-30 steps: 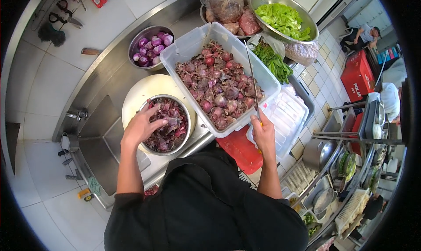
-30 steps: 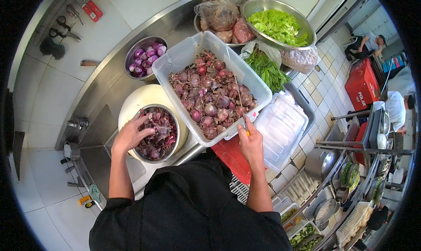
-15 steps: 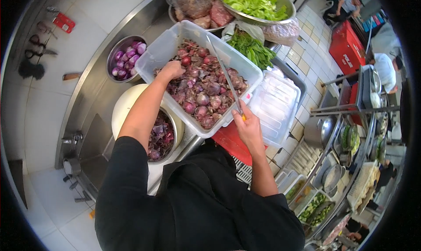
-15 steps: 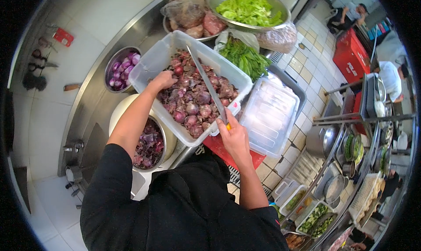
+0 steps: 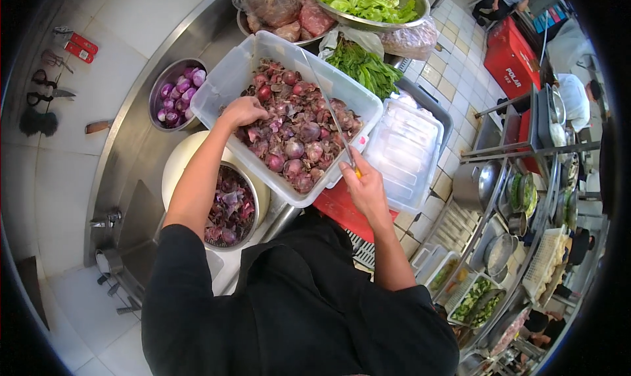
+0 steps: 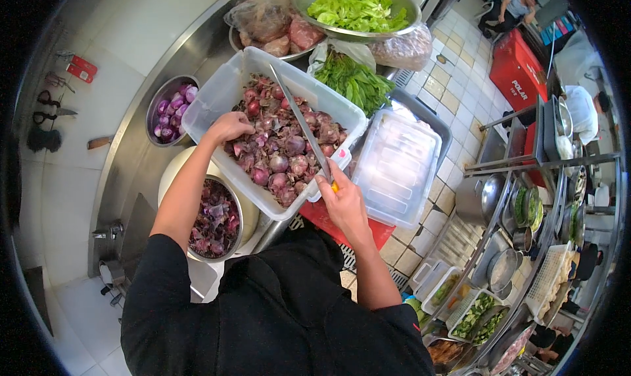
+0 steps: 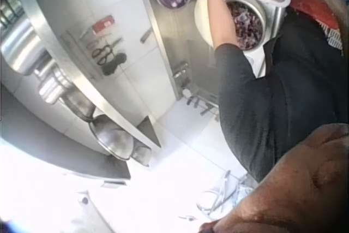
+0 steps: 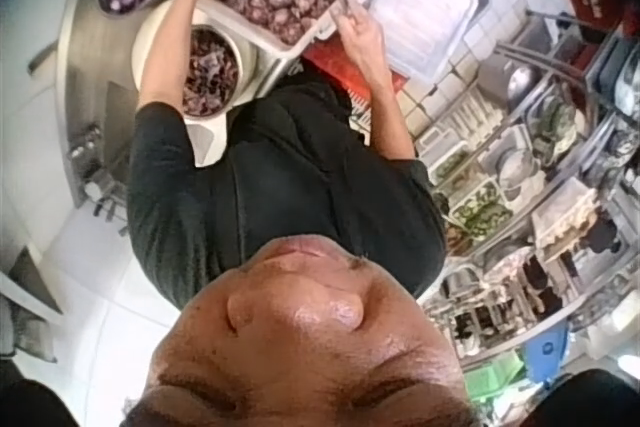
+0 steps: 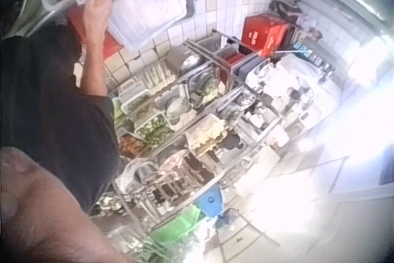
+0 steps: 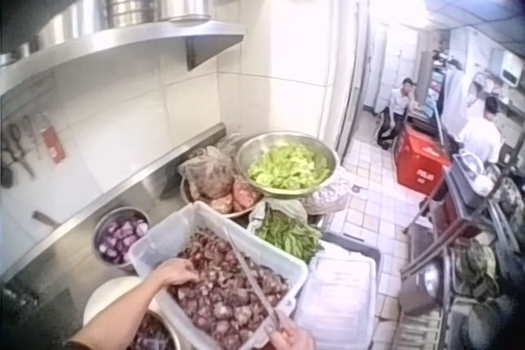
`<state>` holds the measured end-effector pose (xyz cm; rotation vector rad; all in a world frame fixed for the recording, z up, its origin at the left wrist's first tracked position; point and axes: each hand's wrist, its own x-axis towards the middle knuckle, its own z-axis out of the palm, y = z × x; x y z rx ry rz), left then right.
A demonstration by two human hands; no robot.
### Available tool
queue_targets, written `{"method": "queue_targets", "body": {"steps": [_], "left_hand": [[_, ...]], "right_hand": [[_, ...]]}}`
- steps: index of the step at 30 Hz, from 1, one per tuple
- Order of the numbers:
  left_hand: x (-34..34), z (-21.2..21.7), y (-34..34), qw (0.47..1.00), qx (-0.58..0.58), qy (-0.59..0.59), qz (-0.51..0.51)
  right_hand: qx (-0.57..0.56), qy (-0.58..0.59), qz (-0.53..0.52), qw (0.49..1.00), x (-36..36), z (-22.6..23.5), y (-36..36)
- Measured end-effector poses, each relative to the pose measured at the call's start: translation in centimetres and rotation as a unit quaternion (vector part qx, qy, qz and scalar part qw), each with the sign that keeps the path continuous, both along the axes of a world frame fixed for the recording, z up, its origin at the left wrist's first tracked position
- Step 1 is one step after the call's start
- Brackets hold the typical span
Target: Peeling and sorting red onions at a kitchen prep station.
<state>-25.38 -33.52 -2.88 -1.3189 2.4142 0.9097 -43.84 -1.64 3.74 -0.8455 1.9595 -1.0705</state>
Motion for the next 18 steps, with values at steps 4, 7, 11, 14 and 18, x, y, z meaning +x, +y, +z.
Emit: {"method": "queue_targets", "body": {"steps": [4,7,11,14,18], "left_hand": [[2.1,3.0,2.3,0.990,0.084,0.069,0.087],[2.9,3.8,3.5,0.964,0.123,0.202,0.118],[4.3,6.5,6.6,0.855,0.246,0.395,0.228],[6.6,8.2,9.7,0.809,0.303,0.429,0.262],[12.1,9.4,14.4,0.785,0.267,0.458,0.319]], "right_hand": [[0.024,0.002,0.017,1.000,0.0,0.4,-0.2],[-0.016,0.011,0.013,1.000,0.1,-0.8,0.0],[-0.082,0.024,0.029,0.996,-0.1,-2.2,0.0],[-0.055,0.071,0.032,0.995,-0.1,-1.9,0.0],[-0.031,0.042,0.002,0.999,0.5,-0.8,0.0]]}}
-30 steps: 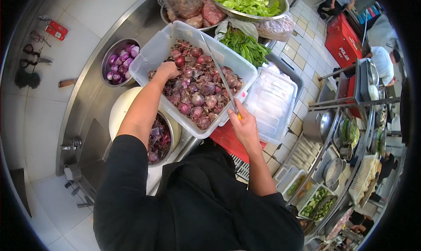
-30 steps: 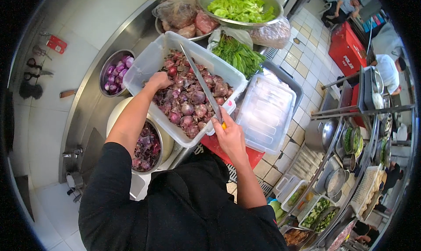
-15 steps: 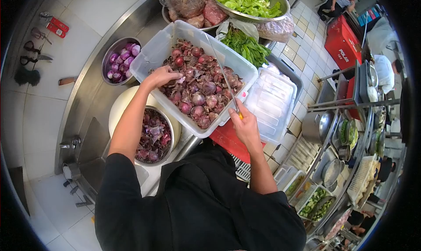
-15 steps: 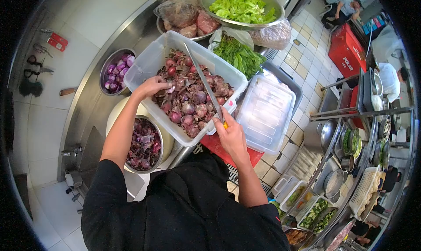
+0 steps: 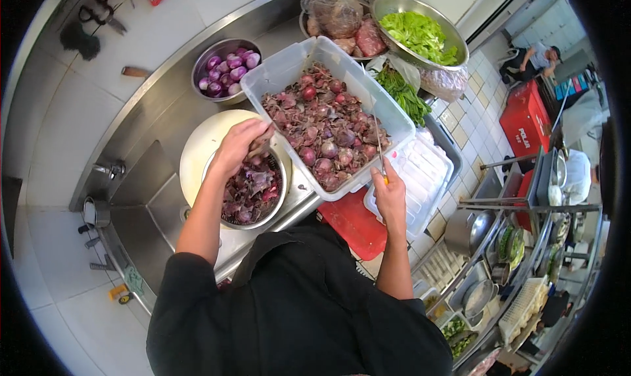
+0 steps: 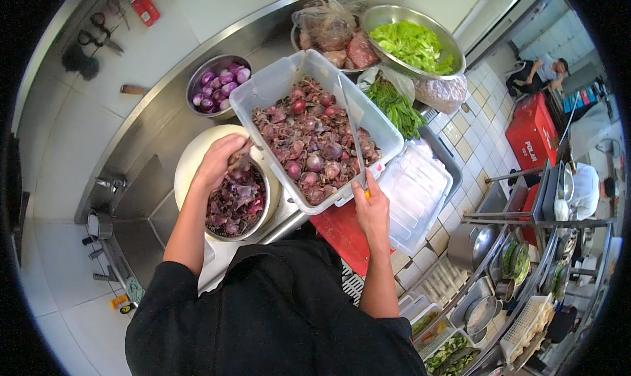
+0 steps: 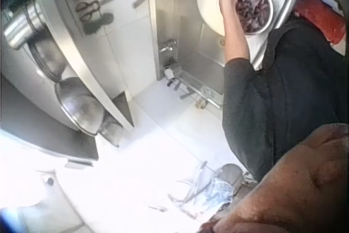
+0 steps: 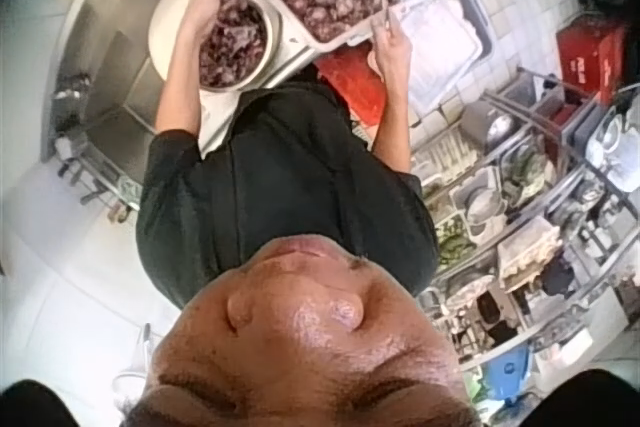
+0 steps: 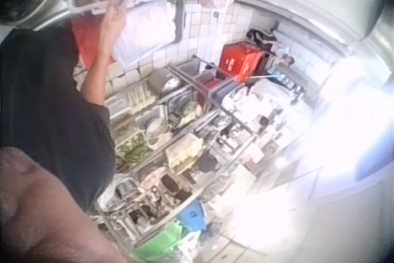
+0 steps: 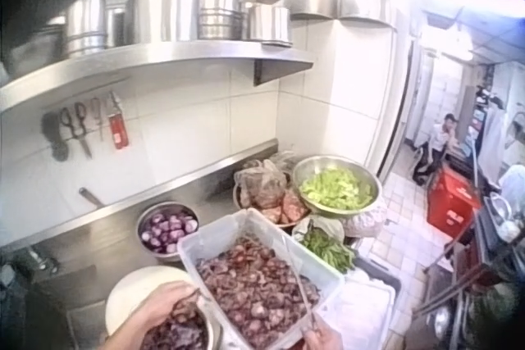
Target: Peeling and sorting red onions at a kitchen prep station.
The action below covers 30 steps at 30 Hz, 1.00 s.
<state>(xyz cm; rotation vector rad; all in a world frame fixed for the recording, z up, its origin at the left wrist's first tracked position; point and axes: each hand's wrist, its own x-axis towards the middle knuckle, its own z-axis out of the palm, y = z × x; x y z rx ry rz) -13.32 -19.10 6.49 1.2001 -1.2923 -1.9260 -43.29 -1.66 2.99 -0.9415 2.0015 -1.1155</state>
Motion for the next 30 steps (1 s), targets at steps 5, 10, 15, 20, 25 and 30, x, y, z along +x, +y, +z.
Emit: {"method": "queue_targets", "body": {"steps": [5,10,15,20,25,30], "left_hand": [[7.5,-2.4,5.5,0.967,-0.078,-0.224,0.094],[11.4,-2.6,9.1,0.992,0.085,-0.028,0.087],[10.4,-3.9,10.8,0.984,-0.062,0.027,0.163],[9.6,-4.1,12.9,0.969,-0.036,0.122,0.213],[10.1,-3.4,14.4,0.945,0.043,0.242,0.214],[11.0,-4.8,14.9,0.933,-0.059,0.213,0.283]], "right_hand": [[-0.008,0.079,0.036,0.996,0.2,-0.1,0.2],[-0.010,-0.011,0.086,0.996,5.1,2.5,1.2],[-0.066,-0.093,0.227,0.967,11.9,1.7,1.1],[-0.090,-0.010,0.322,0.942,18.1,1.3,0.4],[-0.094,0.049,0.345,0.932,21.5,1.2,0.5],[-0.002,0.104,0.347,0.932,23.4,2.0,1.5]]}}
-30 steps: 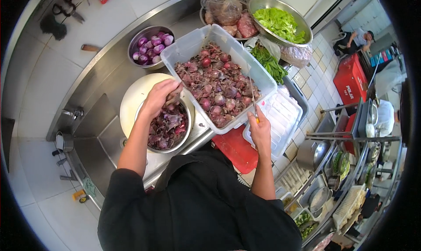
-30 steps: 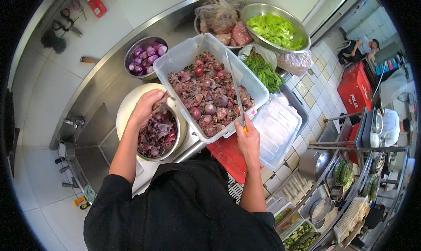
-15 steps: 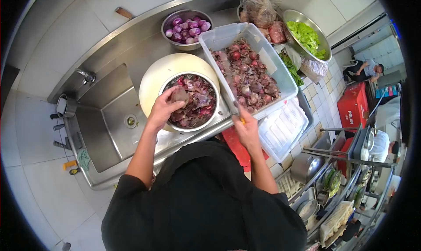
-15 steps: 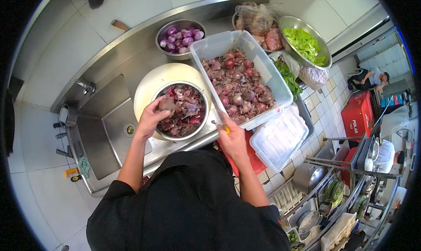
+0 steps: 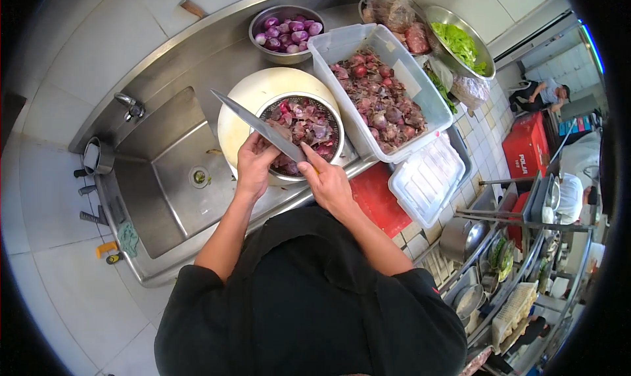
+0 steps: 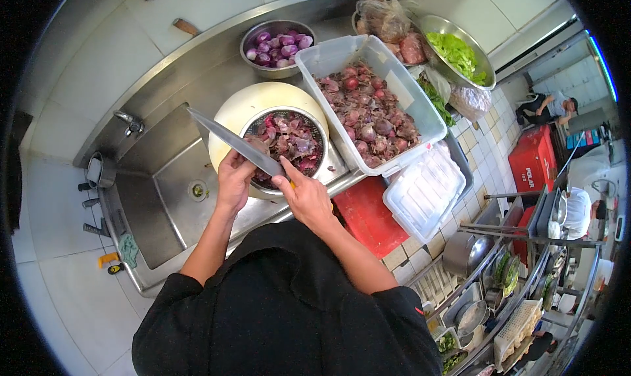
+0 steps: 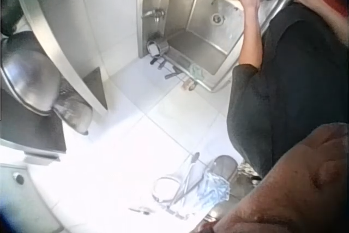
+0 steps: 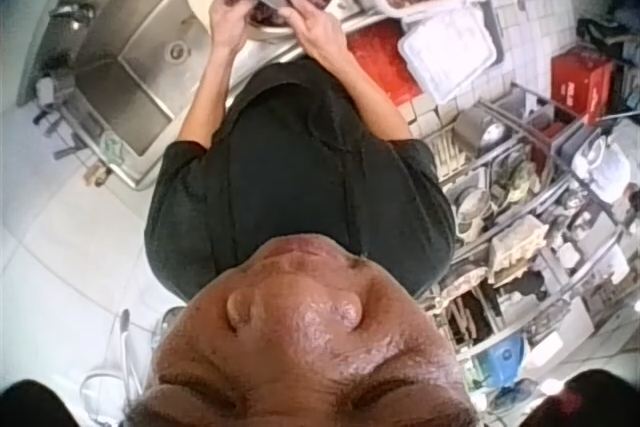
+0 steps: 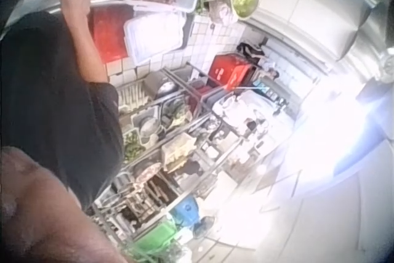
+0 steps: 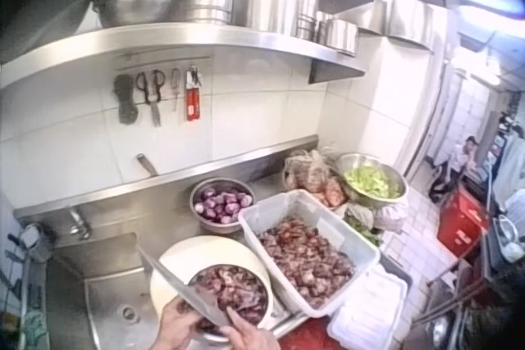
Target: Peeling and sorting red onions at a kitchen prep station.
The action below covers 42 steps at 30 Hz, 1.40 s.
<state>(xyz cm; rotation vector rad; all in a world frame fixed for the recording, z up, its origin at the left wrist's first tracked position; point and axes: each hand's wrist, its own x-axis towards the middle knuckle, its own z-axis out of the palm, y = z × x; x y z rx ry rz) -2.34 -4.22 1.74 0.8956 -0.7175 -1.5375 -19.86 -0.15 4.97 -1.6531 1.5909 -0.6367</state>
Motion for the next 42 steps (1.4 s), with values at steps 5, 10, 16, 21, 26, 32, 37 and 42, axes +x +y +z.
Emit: {"method": "queue_targets", "body": {"steps": [5,10,16,21,26,32,37,42], "left_hand": [[0.6,0.3,0.0,0.998,-0.007,-0.054,0.001],[0.9,-0.5,0.4,0.995,-0.025,-0.101,0.001],[0.3,-0.6,1.3,0.980,-0.095,-0.155,-0.077],[-0.9,-1.4,1.9,0.991,-0.094,-0.097,-0.019],[0.4,-1.6,1.8,0.984,-0.129,-0.120,-0.041],[2.7,-1.0,-0.2,0.971,0.024,0.181,-0.154],[2.0,-1.2,-1.1,0.988,0.024,-0.070,-0.134],[2.7,-1.6,-1.0,0.989,-0.017,0.044,-0.138]], "right_hand": [[-0.010,0.016,-0.010,1.000,0.1,-1.7,1.6],[0.001,0.017,-0.012,1.000,0.8,-1.4,1.8],[-0.036,-0.005,-0.037,0.999,2.6,-0.8,-0.4],[-0.044,-0.175,-0.064,0.981,4.0,-2.0,-1.9],[0.142,-0.357,-0.136,0.913,2.7,-1.1,-2.5],[0.245,-0.463,-0.172,0.834,2.1,0.4,-2.3],[0.189,-0.393,-0.167,0.884,2.4,0.3,-2.2],[0.268,-0.485,-0.197,0.809,1.8,0.6,-3.2]]}}
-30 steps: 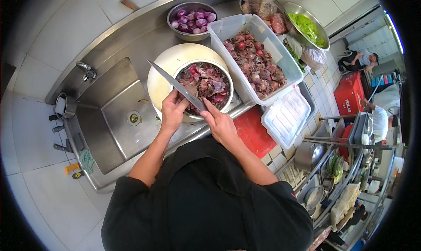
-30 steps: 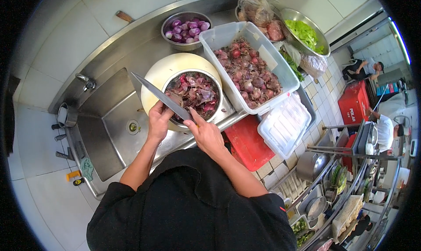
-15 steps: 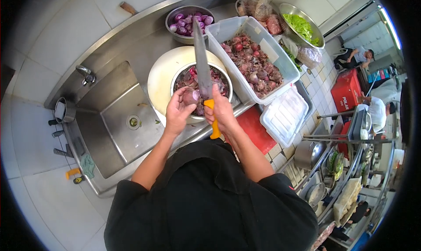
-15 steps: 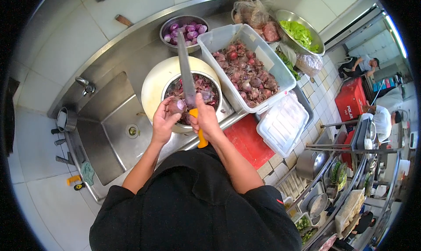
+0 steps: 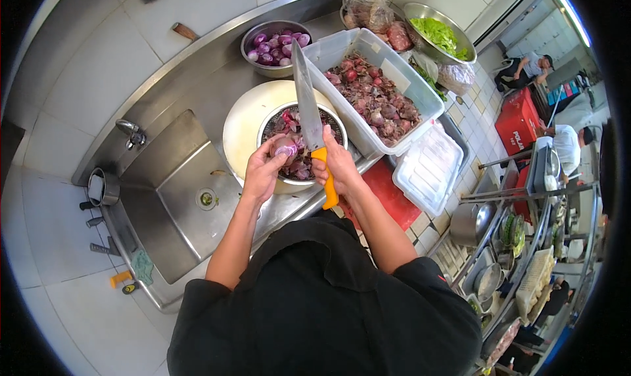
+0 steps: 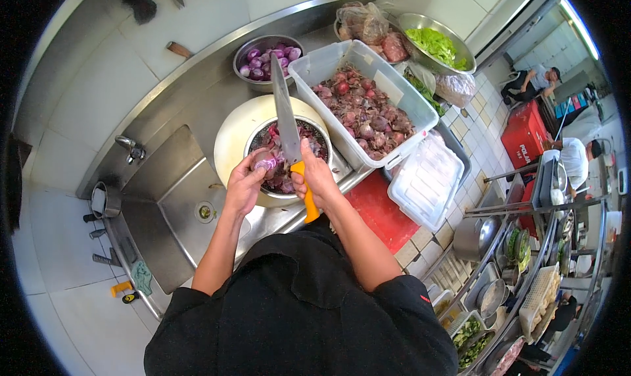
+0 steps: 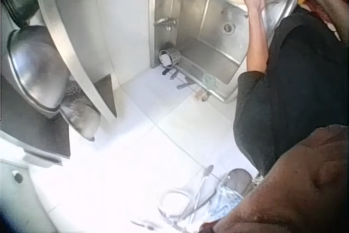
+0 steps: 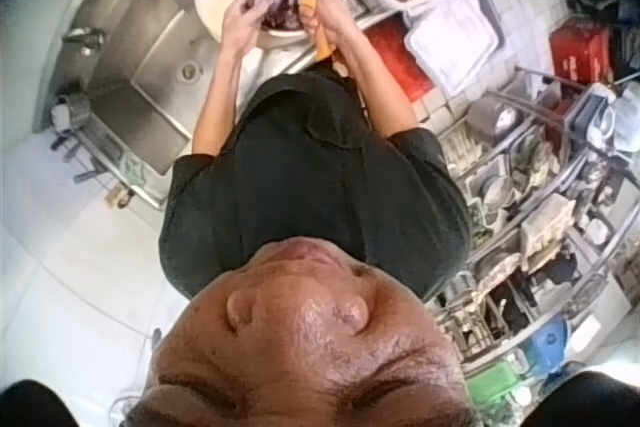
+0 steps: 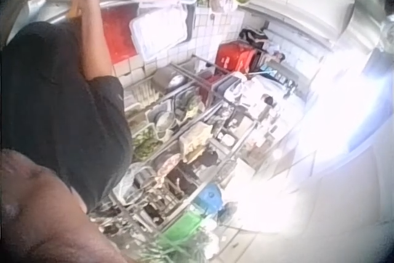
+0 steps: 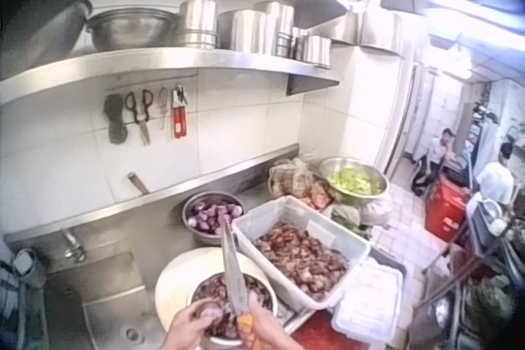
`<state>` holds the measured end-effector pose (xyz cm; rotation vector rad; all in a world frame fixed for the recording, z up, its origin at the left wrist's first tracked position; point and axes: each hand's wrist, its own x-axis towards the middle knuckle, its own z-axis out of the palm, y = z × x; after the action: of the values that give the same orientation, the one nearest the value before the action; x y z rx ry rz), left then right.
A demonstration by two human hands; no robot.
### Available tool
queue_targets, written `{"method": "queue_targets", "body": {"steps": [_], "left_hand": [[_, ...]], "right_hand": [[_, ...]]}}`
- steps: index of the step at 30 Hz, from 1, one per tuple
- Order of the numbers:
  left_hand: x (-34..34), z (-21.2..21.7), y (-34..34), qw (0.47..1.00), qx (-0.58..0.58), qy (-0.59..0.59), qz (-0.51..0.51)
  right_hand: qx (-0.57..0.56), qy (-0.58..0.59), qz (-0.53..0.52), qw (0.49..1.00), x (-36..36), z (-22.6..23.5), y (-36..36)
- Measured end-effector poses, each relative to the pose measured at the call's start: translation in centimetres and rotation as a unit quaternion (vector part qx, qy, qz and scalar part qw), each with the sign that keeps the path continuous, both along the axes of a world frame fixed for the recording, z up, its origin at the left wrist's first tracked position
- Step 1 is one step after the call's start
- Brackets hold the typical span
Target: Peeling and sorting red onions at a kitchen prep station.
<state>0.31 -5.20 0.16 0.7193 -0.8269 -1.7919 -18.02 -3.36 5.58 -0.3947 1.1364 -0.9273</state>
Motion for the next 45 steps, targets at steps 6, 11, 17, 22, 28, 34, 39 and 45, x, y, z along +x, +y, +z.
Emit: {"method": "queue_targets", "body": {"steps": [6,11,17,22,28,34,39,45], "left_hand": [[1.2,1.1,0.5,0.985,0.076,0.144,-0.051],[1.5,-1.1,0.2,0.991,0.047,0.126,-0.018],[1.1,-0.2,-0.2,0.995,0.026,0.090,0.031],[1.3,0.6,-0.5,0.991,0.041,0.124,0.019],[0.6,0.4,-0.6,0.991,0.023,0.100,0.081],[0.2,0.5,-0.4,0.994,0.006,0.013,0.106],[-0.2,0.1,0.4,0.991,-0.012,-0.030,0.133],[0.1,0.6,1.2,0.985,-0.066,-0.131,0.088]], "right_hand": [[0.023,0.044,0.024,0.998,-1.3,-1.7,-0.6],[-0.084,0.128,0.074,0.985,-0.9,-2.5,0.3],[-0.133,0.278,0.111,0.945,-0.7,-0.7,0.7],[-0.263,0.399,0.055,0.877,-0.1,-1.9,1.5],[-0.259,0.430,0.128,0.855,1.5,0.0,3.2],[-0.289,0.483,0.123,0.817,1.9,-1.1,4.1],[-0.301,0.489,0.123,0.810,2.0,-1.5,4.6],[-0.303,0.486,0.128,0.810,2.0,-1.8,4.8]]}}
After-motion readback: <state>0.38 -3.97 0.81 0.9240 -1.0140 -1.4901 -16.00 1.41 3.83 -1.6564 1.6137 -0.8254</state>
